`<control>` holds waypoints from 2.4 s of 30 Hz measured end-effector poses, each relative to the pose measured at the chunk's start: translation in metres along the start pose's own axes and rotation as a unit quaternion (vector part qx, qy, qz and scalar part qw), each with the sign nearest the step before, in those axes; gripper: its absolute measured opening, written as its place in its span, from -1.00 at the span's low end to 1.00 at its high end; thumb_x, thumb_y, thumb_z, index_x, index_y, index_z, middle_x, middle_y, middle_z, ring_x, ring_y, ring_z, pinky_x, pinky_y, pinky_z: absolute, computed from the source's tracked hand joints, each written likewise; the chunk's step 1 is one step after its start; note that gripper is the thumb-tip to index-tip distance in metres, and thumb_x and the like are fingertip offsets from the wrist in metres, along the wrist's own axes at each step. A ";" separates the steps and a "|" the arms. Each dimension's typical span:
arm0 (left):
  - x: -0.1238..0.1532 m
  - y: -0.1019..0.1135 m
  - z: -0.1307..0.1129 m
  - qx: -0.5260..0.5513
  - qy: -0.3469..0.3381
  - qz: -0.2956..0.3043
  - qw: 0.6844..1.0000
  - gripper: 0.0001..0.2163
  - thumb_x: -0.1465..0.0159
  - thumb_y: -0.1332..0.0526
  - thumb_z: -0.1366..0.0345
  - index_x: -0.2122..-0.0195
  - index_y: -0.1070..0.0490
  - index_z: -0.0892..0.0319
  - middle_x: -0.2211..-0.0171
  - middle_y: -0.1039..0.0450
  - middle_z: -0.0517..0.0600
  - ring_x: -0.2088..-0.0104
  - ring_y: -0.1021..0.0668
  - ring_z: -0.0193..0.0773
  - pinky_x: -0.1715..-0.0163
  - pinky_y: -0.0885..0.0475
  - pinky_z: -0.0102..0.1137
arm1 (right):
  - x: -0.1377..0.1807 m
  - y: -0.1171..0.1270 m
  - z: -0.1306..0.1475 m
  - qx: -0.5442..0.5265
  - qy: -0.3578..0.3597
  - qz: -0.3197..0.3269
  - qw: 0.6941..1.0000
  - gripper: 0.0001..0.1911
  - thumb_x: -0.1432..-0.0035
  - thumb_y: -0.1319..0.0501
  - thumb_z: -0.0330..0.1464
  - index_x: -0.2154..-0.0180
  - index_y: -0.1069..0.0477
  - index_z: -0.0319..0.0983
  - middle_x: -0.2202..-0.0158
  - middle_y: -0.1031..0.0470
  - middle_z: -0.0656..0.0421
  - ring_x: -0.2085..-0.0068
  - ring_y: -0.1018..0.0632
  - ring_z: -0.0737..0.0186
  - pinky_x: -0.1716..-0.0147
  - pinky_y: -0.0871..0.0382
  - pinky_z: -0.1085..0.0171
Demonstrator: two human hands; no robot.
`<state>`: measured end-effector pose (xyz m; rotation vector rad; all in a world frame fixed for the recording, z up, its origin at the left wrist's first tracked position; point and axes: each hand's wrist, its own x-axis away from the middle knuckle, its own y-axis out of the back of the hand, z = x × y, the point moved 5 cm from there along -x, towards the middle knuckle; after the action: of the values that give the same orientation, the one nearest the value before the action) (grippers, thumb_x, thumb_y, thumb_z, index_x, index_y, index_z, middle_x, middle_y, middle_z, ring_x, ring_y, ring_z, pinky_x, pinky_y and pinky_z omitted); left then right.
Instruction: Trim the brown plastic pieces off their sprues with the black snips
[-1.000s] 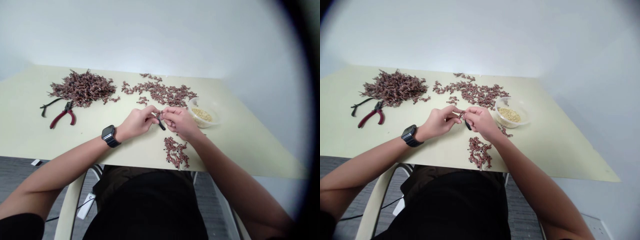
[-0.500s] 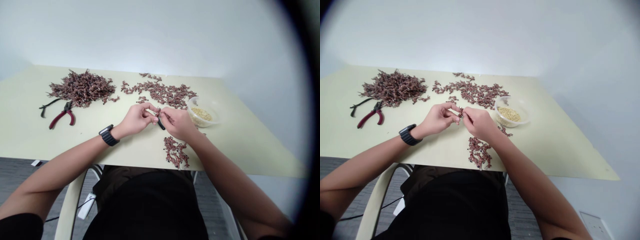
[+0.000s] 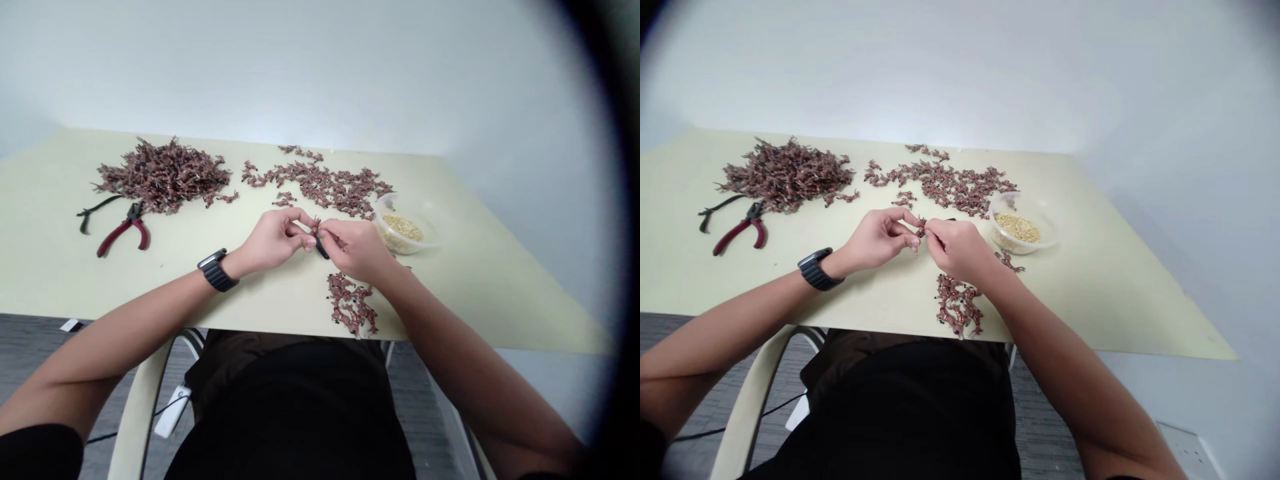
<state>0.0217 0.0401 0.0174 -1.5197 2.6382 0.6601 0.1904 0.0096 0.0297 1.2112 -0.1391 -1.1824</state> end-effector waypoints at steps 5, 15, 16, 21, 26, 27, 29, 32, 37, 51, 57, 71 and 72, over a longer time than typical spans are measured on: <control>0.007 0.002 -0.001 -0.244 -0.150 -0.019 0.958 -0.81 -0.36 -0.24 0.43 0.01 -0.46 0.17 0.29 -0.71 0.02 0.26 -0.75 -0.18 0.28 -0.55 -0.41 | -0.003 -0.007 -0.010 -0.255 -0.179 0.011 0.950 -0.74 -0.23 -0.17 -0.37 0.53 -0.29 -0.17 0.60 -0.10 0.28 0.53 -0.11 0.33 0.53 0.05 0.24; -0.007 0.022 0.006 -0.112 -0.041 -0.073 0.990 -0.81 -0.35 -0.25 0.34 0.02 -0.42 0.19 0.41 -0.63 -0.01 0.56 -0.58 -0.36 0.49 -0.46 -0.47 | -0.004 -0.003 -0.029 -0.133 -0.201 -0.001 0.971 -0.67 -0.26 -0.25 -0.13 0.46 -0.32 -0.16 0.57 -0.23 0.24 0.53 -0.18 0.29 0.53 0.02 0.25; -0.010 0.027 0.011 -0.076 -0.007 -0.084 0.994 -0.83 -0.34 -0.25 0.36 0.05 -0.41 0.19 0.45 -0.59 -0.04 0.61 -0.54 -0.39 0.54 -0.42 -0.48 | -0.002 -0.003 -0.029 -0.030 -0.177 -0.005 0.984 -0.64 -0.24 -0.30 -0.11 0.46 -0.30 -0.16 0.55 -0.28 0.22 0.51 -0.22 0.27 0.51 0.01 0.24; -0.017 0.044 0.030 -0.029 0.079 -0.110 0.990 -0.86 -0.33 -0.33 0.28 0.25 -0.37 0.16 0.65 -0.35 -0.17 0.70 -0.38 -0.45 0.68 -0.23 -0.53 | 0.006 -0.022 -0.030 0.159 -0.114 0.129 0.972 -0.78 -0.30 -0.23 -0.26 0.38 -0.29 -0.17 0.41 -0.47 0.09 0.45 -0.35 0.19 0.47 0.00 0.20; -0.018 0.046 0.026 -0.019 0.074 -0.085 0.993 -0.78 -0.37 -0.35 0.17 0.11 -0.50 0.22 0.64 -0.36 -0.16 0.69 -0.37 -0.45 0.63 -0.25 -0.52 | -0.002 0.011 -0.027 0.136 -0.136 -0.019 0.981 -0.75 -0.49 -0.02 -0.27 0.24 -0.37 -0.20 0.31 -0.53 0.03 0.34 -0.46 0.09 0.37 -0.15 0.17; -0.017 0.044 0.025 -0.005 0.076 -0.069 0.995 -0.75 -0.38 -0.35 0.15 0.07 -0.52 0.23 0.64 -0.36 -0.15 0.68 -0.37 -0.45 0.62 -0.26 -0.52 | -0.003 0.019 -0.028 0.112 -0.150 -0.057 0.981 -0.71 -0.51 0.00 -0.24 0.25 -0.37 -0.19 0.35 -0.52 0.05 0.35 -0.46 0.10 0.36 -0.16 0.16; -0.016 0.037 0.023 0.031 0.083 -0.016 0.996 -0.75 -0.38 -0.36 0.12 0.13 -0.54 0.24 0.64 -0.36 -0.15 0.67 -0.36 -0.45 0.59 -0.27 -0.51 | -0.002 0.028 -0.034 0.036 -0.191 -0.094 0.976 -0.61 -0.53 0.02 -0.14 0.32 -0.36 -0.17 0.45 -0.46 0.12 0.42 -0.44 0.14 0.38 -0.17 0.17; -0.013 0.022 0.022 0.101 0.085 0.073 0.989 -0.65 -0.40 -0.35 0.10 0.43 -0.46 0.24 0.64 -0.34 -0.12 0.67 -0.32 -0.49 0.56 -0.26 -0.50 | 0.000 0.025 -0.045 -0.065 -0.245 -0.089 0.963 -0.50 -0.51 0.00 -0.01 0.41 -0.33 -0.15 0.52 -0.40 0.17 0.48 -0.42 0.17 0.42 -0.16 0.19; -0.010 0.008 0.023 0.262 0.118 0.112 0.951 -0.57 -0.40 -0.35 0.15 0.56 -0.33 0.24 0.65 -0.21 -0.15 0.69 -0.26 -0.52 0.60 -0.10 -0.49 | -0.001 0.017 -0.049 -0.056 -0.235 -0.097 0.966 -0.50 -0.51 -0.02 -0.03 0.44 -0.29 -0.15 0.52 -0.40 0.17 0.46 -0.40 0.18 0.38 -0.16 0.18; -0.007 -0.002 0.023 0.212 0.115 0.032 0.970 -0.56 -0.32 -0.43 0.13 0.58 -0.33 0.22 0.69 -0.27 -0.15 0.67 -0.30 -0.51 0.56 -0.17 -0.47 | 0.001 -0.006 -0.025 -0.052 -0.191 0.040 0.979 -0.17 -0.18 -0.36 0.03 -0.35 -0.21 -0.14 -0.24 -0.30 -0.13 -0.04 -0.51 -0.11 0.06 -0.48 -0.01; -0.003 -0.007 0.021 0.164 0.111 0.039 0.980 -0.56 -0.34 -0.41 0.07 0.55 -0.34 0.22 0.68 -0.28 -0.13 0.66 -0.28 -0.49 0.55 -0.18 -0.46 | 0.000 -0.015 -0.020 -0.043 -0.191 0.041 0.980 -0.40 -0.23 -0.30 -0.12 -0.21 -0.29 -0.23 -0.09 -0.44 -0.12 -0.06 -0.51 -0.16 -0.05 -0.43 -0.09; -0.009 0.009 0.010 0.298 0.156 0.082 0.938 -0.93 -0.41 -0.20 0.40 0.24 -0.44 0.26 0.51 0.06 -0.18 0.55 -0.05 -0.43 0.54 0.02 -0.43 | -0.003 0.008 -0.015 0.055 -0.107 0.003 0.993 -0.65 -0.43 -0.09 -0.07 0.03 -0.41 -0.18 0.20 -0.54 0.01 0.18 -0.52 -0.05 0.20 -0.31 0.08; -0.009 0.010 0.011 0.310 0.160 0.087 0.933 -0.89 -0.40 -0.21 0.39 0.31 -0.39 0.24 0.51 0.07 -0.18 0.55 -0.04 -0.43 0.54 0.02 -0.43 | -0.003 0.008 -0.013 0.052 -0.088 0.003 0.995 -0.66 -0.42 -0.10 -0.08 0.01 -0.41 -0.18 0.17 -0.54 0.00 0.17 -0.52 -0.04 0.18 -0.32 0.08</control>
<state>0.0160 0.0562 0.0128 -1.2843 2.8124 -0.4421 0.2020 0.0195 0.0319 1.1941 -0.3399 -1.2894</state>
